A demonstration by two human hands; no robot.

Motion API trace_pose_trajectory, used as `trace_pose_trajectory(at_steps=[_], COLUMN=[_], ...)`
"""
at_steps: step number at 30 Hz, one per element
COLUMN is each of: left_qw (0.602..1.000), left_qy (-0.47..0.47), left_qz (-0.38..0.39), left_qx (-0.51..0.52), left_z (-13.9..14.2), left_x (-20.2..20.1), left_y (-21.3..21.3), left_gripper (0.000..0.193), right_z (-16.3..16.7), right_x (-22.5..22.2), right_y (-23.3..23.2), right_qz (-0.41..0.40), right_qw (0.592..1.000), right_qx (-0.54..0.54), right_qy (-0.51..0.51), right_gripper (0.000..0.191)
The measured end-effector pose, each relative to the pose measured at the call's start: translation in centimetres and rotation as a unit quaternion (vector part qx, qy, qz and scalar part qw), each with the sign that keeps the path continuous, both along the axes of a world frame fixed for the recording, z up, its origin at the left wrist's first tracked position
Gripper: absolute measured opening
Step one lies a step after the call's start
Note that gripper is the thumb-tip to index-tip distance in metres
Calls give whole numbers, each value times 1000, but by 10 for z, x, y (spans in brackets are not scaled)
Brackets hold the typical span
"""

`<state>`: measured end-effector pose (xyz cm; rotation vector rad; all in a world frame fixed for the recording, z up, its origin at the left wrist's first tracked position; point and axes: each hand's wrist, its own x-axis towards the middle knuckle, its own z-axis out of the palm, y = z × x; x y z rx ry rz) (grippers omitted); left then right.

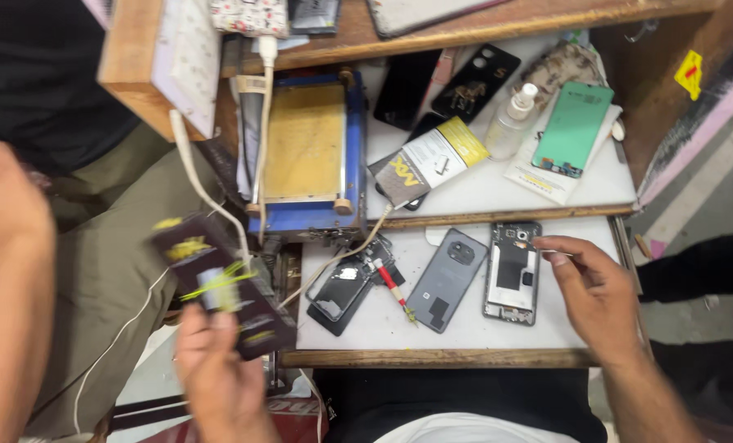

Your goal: The person handles a disassembled smartphone, removes a battery, and uses a red-handled screwdriver to adjust internal components. They also handle a replacement screen and other phone parts on the workbench.

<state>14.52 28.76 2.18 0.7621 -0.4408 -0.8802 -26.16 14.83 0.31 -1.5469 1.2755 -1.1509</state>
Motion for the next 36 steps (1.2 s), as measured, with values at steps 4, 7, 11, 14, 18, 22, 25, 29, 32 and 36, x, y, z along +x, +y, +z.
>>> trace_pose_trajectory(at_steps=[4, 7, 11, 14, 18, 22, 25, 29, 32, 36], left_qw=[994, 993, 994, 996, 997, 996, 994, 994, 995, 996], left_qy=[-79, -89, -70, -52, -51, -57, -72, -57, -58, -16], left_qz=[46, 49, 76, 73, 63, 63, 70, 86, 83, 79], left_qx=[-53, -67, -32, -22, -19, -30, -38, -30, -11, -24], left_z=[18, 29, 31, 32, 38, 43, 44, 46, 50, 53], left_x=[27, 43, 56, 61, 67, 69, 67, 61, 57, 53], left_y=[3, 3, -2, -5, -12, -18, -23, -30, -34, -39], left_gripper=[28, 28, 31, 32, 33, 32, 30, 32, 30, 30], right_z=[-27, -43, -52, -52, -49, -50, -56, -72, -88, -107], right_x=[-31, -37, -39, -37, -35, -35, -39, -47, -53, -63], right_y=[16, 32, 43, 45, 43, 41, 41, 43, 41, 29], right_qz=[-50, -54, -48, -43, -49, -51, -55, -62, -75, -38], right_qw=[992, 982, 979, 980, 981, 984, 985, 984, 981, 972], right_qx=[10, -15, 1, 16, 39, 45, 68, 3, 2, -56], right_qy=[112, 182, 196, 195, 182, 162, 152, 169, 180, 225], right_gripper=[22, 22, 21, 21, 22, 22, 22, 21, 21, 23])
